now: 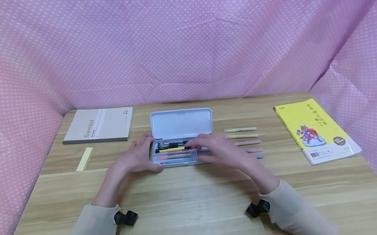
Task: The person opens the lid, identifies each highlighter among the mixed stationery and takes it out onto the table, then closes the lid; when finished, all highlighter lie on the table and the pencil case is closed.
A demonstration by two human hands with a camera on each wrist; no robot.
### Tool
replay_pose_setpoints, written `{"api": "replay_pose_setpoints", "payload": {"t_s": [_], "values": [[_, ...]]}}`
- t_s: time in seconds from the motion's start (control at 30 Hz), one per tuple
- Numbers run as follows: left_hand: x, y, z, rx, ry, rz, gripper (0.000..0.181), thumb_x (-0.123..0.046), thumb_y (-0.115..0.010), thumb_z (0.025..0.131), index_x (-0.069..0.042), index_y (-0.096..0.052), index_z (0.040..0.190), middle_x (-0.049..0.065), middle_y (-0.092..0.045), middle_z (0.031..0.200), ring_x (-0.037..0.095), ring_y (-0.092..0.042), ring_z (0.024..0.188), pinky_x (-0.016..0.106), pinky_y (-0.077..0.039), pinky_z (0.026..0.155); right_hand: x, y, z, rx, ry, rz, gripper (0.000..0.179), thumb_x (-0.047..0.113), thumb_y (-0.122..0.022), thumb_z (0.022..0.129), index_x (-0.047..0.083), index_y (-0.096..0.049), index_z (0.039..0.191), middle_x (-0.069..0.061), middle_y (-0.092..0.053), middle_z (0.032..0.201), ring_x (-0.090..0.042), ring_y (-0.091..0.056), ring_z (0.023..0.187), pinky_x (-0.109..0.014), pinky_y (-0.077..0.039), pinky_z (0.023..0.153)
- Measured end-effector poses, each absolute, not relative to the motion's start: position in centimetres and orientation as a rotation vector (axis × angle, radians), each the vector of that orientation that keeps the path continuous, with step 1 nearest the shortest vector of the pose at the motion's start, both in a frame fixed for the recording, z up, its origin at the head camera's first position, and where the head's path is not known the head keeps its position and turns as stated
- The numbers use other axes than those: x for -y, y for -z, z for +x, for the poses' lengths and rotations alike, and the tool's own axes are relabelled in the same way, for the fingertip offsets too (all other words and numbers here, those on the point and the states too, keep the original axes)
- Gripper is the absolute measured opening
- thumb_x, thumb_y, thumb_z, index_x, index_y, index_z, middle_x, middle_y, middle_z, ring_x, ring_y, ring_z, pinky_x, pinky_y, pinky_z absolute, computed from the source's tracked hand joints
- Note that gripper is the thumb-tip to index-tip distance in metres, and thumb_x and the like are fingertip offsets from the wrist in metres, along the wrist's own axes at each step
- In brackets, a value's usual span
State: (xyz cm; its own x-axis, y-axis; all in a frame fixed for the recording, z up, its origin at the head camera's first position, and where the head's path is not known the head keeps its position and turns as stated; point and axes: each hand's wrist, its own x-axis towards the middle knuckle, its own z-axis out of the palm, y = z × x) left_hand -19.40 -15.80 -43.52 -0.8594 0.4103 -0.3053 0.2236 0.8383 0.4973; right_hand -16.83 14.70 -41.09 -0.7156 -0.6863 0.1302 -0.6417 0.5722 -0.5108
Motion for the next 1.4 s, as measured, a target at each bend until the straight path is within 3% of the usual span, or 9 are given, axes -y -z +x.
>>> {"api": "replay_pose_setpoints", "payload": {"t_s": [0.17, 0.47, 1.03, 1.4], "values": [[15.8, 43.6, -19.3, -2.612, -0.646, 0.471, 0.104, -0.045, -0.086, 0.07, -0.004, -0.033, 0.15, 0.031, -0.013, 0.169, 0.059, -0.013, 0.154, 0.072, -0.011, 0.126, -12.1, 41.5, -17.1, -2.674, 0.749, -1.122, 0.051, 0.023, -0.074, 0.095, 0.019, -0.059, 0.143, 0.001, -0.072, 0.123, -0.012, -0.069, 0.112, -0.035, -0.058, 0.102], [15.6, 43.3, -19.3, -2.607, -0.629, 0.485, 0.104, -0.046, -0.086, 0.071, -0.004, -0.033, 0.15, 0.029, -0.015, 0.17, 0.053, -0.013, 0.157, 0.069, -0.009, 0.128, -10.8, 42.0, -16.7, -2.693, 0.636, -1.085, 0.047, 0.022, -0.073, 0.096, 0.023, -0.06, 0.141, 0.004, -0.072, 0.125, -0.01, -0.066, 0.115, -0.035, -0.056, 0.105], [16.0, 43.8, -19.5, -2.604, -0.616, 0.441, 0.109, -0.049, -0.085, 0.07, -0.007, -0.03, 0.154, 0.028, -0.01, 0.171, 0.064, -0.011, 0.152, 0.075, -0.015, 0.124, -10.3, 42.2, -16.3, -2.728, 0.5, -1.127, 0.032, 0.019, -0.069, 0.098, 0.022, -0.069, 0.13, 0.002, -0.074, 0.121, -0.013, -0.068, 0.106, -0.034, -0.059, 0.097], [15.8, 43.6, -19.5, -2.602, -0.639, 0.469, 0.105, -0.047, -0.085, 0.071, -0.005, -0.032, 0.151, 0.029, -0.013, 0.17, 0.052, -0.01, 0.157, 0.069, -0.009, 0.128, -10.1, 42.7, -16.3, -2.771, 0.463, -1.143, 0.027, 0.017, -0.068, 0.099, 0.02, -0.073, 0.125, 0.0, -0.074, 0.115, -0.015, -0.068, 0.104, -0.034, -0.059, 0.095]]}}
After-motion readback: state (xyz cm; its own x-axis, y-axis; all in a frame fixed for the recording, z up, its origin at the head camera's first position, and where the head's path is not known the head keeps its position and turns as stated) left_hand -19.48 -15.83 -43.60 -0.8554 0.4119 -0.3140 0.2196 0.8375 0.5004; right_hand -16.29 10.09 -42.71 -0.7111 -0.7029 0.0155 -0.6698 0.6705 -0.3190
